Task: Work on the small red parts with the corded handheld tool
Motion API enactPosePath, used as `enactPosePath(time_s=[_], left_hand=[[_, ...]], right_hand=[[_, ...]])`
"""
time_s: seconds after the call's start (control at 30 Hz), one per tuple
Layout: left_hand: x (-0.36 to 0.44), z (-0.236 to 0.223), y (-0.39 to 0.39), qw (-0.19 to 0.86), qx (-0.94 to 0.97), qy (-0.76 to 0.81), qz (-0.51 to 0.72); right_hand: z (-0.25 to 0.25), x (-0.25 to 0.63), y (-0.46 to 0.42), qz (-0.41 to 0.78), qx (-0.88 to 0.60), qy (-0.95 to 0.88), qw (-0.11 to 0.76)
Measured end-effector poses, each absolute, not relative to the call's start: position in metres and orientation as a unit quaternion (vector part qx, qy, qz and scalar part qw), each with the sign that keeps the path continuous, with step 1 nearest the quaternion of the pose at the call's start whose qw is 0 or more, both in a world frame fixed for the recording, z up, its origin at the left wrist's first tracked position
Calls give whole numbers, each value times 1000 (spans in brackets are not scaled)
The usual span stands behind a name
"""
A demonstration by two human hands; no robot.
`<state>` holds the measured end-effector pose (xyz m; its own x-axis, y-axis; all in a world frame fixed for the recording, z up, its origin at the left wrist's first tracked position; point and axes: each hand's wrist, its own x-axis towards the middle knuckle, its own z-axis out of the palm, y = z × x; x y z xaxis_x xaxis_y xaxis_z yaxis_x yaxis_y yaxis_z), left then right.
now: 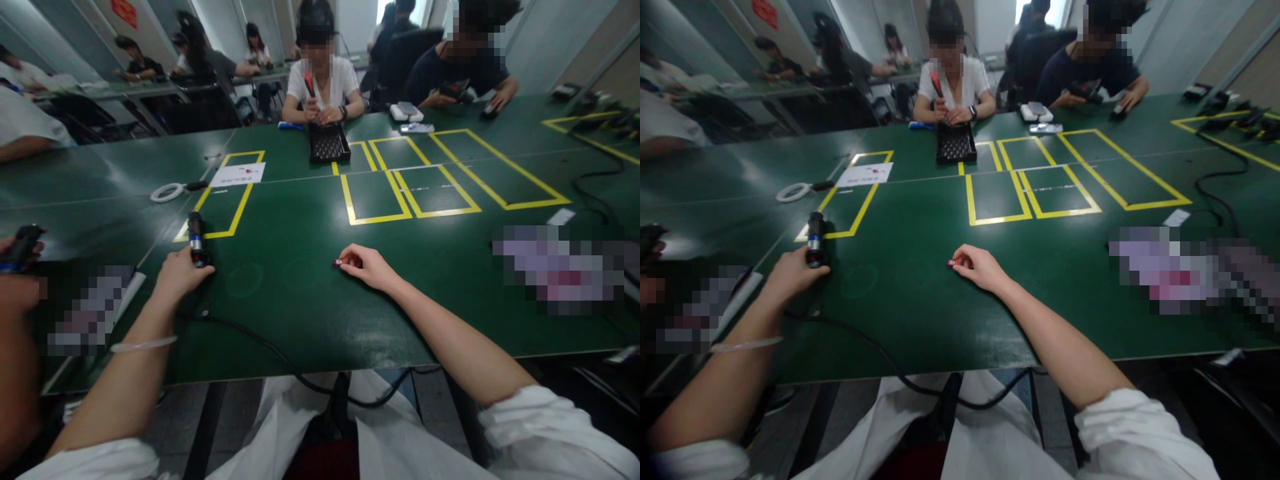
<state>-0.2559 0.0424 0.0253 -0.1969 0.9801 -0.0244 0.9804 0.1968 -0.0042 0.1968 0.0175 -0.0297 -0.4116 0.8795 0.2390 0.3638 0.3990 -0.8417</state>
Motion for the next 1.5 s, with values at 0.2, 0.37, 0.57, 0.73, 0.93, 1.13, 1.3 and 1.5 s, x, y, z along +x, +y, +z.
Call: enactPosePath(time_s=[0.2,0.37,0.57,0.73,0.93,1.13,1.3,1.5], left_hand=[[-184,25,35,4,672,740,-8],[-111,21,30,2,732,681,21],[-33,15,27,36,804,589,67],[8,6,20,66,840,527,111],[18,2,10,72,853,503,119],[14,0,10,85,847,510,121],[16,-3,7,79,844,514,129],[25,-1,4,26,840,530,108]], right_hand=[[-28,197,18,332,-419,-760,370],[-26,197,18,347,-429,-749,366],[-29,200,20,327,-427,-747,391],[-31,201,22,308,-436,-748,394],[-31,201,22,298,-431,-763,379],[-30,202,22,259,-431,-778,376],[-29,204,22,272,-417,-784,370],[-28,205,22,247,-424,-784,379]])
